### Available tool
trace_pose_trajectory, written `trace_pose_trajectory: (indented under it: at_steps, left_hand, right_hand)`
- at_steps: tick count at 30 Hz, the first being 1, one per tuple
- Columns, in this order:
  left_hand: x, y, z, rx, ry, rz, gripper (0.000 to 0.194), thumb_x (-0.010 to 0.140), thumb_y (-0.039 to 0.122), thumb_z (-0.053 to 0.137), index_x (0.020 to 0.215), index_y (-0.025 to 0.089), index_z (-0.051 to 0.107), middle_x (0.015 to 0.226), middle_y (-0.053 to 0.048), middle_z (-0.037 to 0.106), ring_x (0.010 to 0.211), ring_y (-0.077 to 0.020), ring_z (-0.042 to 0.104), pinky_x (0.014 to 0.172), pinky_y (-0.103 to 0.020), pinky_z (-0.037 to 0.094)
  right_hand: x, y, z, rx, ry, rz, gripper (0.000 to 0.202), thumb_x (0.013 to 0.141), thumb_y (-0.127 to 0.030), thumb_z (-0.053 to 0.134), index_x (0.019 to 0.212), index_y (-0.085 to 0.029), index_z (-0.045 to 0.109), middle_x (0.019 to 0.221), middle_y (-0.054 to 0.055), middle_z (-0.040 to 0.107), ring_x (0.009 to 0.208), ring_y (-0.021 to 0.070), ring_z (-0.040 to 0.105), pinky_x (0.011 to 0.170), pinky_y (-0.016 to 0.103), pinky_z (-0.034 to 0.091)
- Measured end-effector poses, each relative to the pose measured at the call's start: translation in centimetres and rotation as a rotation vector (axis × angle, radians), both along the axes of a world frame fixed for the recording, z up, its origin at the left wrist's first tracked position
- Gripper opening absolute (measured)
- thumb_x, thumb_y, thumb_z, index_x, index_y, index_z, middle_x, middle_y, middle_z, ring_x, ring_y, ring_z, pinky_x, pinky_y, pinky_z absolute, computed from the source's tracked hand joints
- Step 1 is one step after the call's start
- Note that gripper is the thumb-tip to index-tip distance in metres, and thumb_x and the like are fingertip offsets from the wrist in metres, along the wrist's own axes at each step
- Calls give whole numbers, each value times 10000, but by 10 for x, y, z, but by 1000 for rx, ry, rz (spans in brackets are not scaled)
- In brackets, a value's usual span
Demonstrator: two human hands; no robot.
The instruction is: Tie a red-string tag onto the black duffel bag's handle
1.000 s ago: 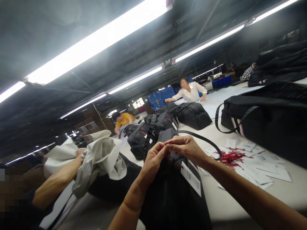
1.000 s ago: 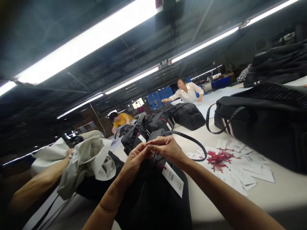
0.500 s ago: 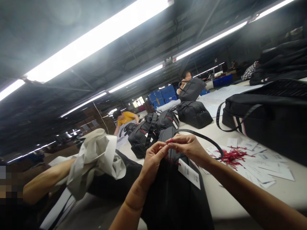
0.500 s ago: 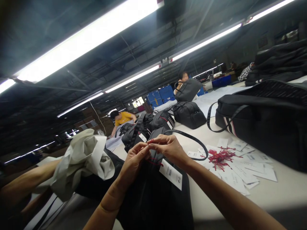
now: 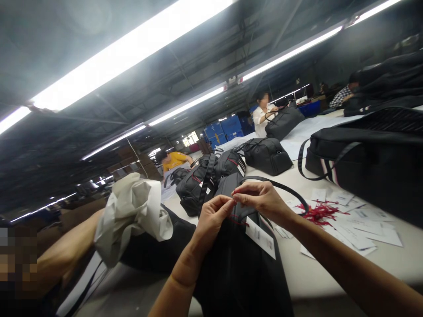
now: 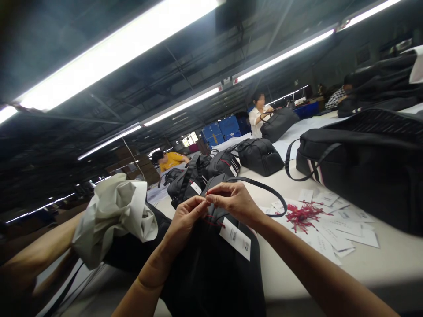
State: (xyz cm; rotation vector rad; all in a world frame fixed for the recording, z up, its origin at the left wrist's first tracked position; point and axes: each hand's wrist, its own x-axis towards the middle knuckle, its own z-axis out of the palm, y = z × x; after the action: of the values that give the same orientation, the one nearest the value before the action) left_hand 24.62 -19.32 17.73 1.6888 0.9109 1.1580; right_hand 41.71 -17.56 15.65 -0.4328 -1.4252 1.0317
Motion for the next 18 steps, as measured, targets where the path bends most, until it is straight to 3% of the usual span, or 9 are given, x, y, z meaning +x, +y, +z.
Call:
trace_pose_trajectory:
  at_steps: [4,11,14,18]
  left_hand:
    - [0,0,0,-7,-10,-13,328,774,442,731,798,121,670,639,17,488,590,-75,375,559,-199,293]
    - [-1,3,-3,1,-5,17,344,757,459,740,800,121,688,622,9,505,577,-80,388,547,-210,294]
    - [0,4,-4,-4,-12,14,341,758,455,739,795,119,690,630,3,527,581,-80,405,551,-207,300]
    - [1,3,-3,-2,-33,-2,331,767,443,736,782,117,679,635,3,535,592,-77,420,566,-200,308]
  right_hand:
    - [2,1,1,30,-18,34,334,726,-403,818,954,-165,765,809,37,651,738,162,597,667,255,491]
    - [6,-2,0,116,-68,-59,274,757,-425,798,858,-173,763,749,37,638,661,166,588,593,262,498]
    - [10,-2,-4,199,-148,-185,234,804,-402,768,879,-181,746,788,43,666,689,183,613,608,271,505]
    - [14,-3,-8,517,-329,-469,134,917,-311,649,901,-202,726,849,50,679,761,192,624,715,299,493]
